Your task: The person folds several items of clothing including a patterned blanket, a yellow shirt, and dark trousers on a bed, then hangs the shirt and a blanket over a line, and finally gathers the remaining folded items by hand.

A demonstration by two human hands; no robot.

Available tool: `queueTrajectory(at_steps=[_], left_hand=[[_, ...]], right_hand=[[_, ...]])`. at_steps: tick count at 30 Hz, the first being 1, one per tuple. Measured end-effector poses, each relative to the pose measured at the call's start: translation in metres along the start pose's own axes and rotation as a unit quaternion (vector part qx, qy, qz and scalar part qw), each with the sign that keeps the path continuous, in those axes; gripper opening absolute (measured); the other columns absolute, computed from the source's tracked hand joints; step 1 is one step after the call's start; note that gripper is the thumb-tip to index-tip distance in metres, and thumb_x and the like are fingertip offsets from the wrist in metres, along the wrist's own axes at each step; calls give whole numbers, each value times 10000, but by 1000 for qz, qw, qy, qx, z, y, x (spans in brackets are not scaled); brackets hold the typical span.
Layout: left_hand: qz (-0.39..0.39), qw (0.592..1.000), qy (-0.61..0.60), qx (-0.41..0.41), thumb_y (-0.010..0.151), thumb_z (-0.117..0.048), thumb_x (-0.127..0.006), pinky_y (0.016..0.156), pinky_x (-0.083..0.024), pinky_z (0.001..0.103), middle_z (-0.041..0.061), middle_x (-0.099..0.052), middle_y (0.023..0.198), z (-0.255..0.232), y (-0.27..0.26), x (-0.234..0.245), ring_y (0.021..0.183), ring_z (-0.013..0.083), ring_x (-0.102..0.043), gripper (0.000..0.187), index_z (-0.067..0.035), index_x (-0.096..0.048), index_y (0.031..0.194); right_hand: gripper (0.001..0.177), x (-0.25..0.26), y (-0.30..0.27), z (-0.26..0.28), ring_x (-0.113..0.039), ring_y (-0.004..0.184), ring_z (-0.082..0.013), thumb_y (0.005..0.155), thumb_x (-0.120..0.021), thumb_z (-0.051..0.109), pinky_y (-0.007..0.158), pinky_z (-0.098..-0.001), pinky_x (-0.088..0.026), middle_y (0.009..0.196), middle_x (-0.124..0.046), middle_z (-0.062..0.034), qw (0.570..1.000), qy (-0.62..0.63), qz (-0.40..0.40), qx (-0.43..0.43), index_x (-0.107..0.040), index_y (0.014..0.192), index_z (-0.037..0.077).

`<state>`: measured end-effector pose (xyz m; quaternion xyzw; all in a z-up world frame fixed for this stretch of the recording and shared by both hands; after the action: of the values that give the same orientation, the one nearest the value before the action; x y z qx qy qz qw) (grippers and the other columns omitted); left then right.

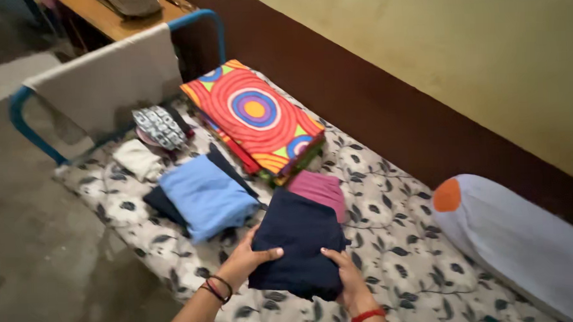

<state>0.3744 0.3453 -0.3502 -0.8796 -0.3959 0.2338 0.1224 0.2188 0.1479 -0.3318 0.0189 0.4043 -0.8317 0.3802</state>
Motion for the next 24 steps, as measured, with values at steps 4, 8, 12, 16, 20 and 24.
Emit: queueTrajectory(at_steps=[4,8,12,16,20,24], left_hand=[[-60,979,157,-117,642,-200,-942,1150,-390,338,112,-484,1527,-58,-6,139,1382,224,-511,1161,-167,-261,1582],[-143,974,142,-104,560,-196,-930,1161,-401,353,143,-495,1549,-56,0,183,1395,249,-519,1222,-235,-287,1597],[-204,959,176,-89,581,-160,-953,1199,-326,370,173,-396,1579,-53,19,208,1466,279,-390,1299,-223,-177,1621],[-262,939,161,-155,554,-122,-967,1205,-275,391,234,-289,1592,-57,46,221,1469,347,-342,1380,-151,-49,1584],[-328,927,144,-111,576,-118,-951,1216,-238,399,296,-212,1591,-43,86,239,1475,399,-305,1414,-129,37,1588],[-356,928,96,-56,594,-104,-926,1211,-241,420,303,-231,1565,-4,111,253,1463,405,-324,1382,-140,24,1598]], right_hand=[[624,-157,38,-20,-689,1118,-230,820,-741,191,978,-375,-543,1245,-704,-79,996,-23,81,14,-525,1397,91],[712,-208,85,-14,-657,1171,-228,738,-771,12,1020,-367,-526,1292,-668,-101,967,-158,199,32,-509,1398,60],[910,-244,155,-8,-661,1153,-221,610,-775,-95,992,-354,-536,1290,-666,-103,939,-278,196,42,-460,1449,66],[960,-297,226,25,-622,1155,-193,618,-811,-79,998,-324,-517,1310,-632,-92,877,-383,262,127,-426,1493,8],[1013,-333,292,36,-605,1186,-160,637,-809,-16,1007,-293,-496,1368,-615,-75,821,-481,286,111,-365,1546,25],[1015,-345,340,8,-604,1257,-219,658,-825,95,1066,-312,-470,1404,-619,-122,771,-549,301,117,-375,1568,78]])
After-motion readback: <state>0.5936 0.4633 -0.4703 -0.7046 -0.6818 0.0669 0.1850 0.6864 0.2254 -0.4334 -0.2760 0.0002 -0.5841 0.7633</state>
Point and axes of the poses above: each hand's wrist, its own y-axis towards the middle knuckle, its own x-axis out of the back of the hand, z = x × y, the point moved 5 cm from there along y, towards the middle knuckle
